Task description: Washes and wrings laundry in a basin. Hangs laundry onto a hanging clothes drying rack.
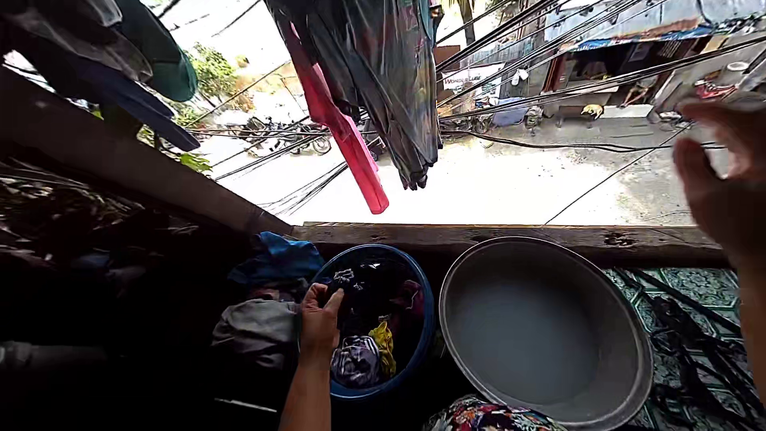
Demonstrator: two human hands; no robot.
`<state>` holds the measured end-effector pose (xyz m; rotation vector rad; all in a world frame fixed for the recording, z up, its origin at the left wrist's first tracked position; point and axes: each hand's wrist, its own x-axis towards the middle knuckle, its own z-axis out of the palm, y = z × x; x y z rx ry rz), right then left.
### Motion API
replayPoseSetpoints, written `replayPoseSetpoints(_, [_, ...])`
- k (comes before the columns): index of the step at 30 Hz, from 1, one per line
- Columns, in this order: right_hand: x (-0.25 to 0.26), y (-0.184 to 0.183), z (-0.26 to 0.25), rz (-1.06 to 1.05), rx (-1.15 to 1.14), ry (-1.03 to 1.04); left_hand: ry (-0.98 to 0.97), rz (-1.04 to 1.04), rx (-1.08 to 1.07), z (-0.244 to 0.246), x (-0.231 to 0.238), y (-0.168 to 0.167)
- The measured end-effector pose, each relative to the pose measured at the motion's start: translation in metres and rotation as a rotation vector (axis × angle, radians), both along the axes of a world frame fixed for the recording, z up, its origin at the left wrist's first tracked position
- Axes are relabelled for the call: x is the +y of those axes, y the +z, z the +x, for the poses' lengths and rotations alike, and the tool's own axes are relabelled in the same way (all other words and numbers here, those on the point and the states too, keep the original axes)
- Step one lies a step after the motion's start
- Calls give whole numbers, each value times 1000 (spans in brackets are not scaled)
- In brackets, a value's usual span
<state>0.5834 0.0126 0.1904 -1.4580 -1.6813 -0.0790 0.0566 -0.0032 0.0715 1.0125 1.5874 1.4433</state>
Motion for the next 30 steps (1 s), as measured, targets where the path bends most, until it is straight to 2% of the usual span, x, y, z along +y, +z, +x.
replayPoseSetpoints(3, [-40,-105,-105,-359,431,370,-254,9,-70,66,-12,7])
replayPoseSetpoints(5, [-59,-156,-149,-573,809,550,-468,-5,-166,116,-23,-5])
replayPoseSetpoints(7, [-71,-179,-174,-660,1123,628,-713,-45,-234,156,-34,-20])
replayPoseSetpoints(9, [-77,-181,-179,-686,1298,547,-922,-126,-226,181,-41,-29])
replayPoseSetpoints(10, [-76,-181,-174,-698,1313,463,-993,-168,-195,185,-42,-30])
replayPoseSetpoints(12, [-72,-189,-157,-726,1193,279,-1029,-208,-74,174,-38,-31])
replayPoseSetpoints(13, [-71,-197,-145,-719,1049,201,-964,-190,65,159,-34,-34])
replayPoseSetpoints(16, [-73,-233,-109,-719,472,23,-512,-150,539,85,-13,-52])
replayPoseSetpoints(18, [-76,-252,-101,-883,215,-7,-232,-242,715,23,4,-68])
replayPoseSetpoints(21, [-77,-268,-113,-1297,-97,39,26,-467,757,-42,15,-96])
replayPoseSetpoints(23, [-80,-279,-125,-1434,-237,79,65,-631,743,-55,11,-111])
replayPoseSetpoints(26, [-83,-295,-126,-1606,-383,154,-25,-840,819,-48,1,-133])
replayPoseSetpoints(30, [-89,-309,-105,-1716,-437,184,-37,-850,859,-50,-5,-135])
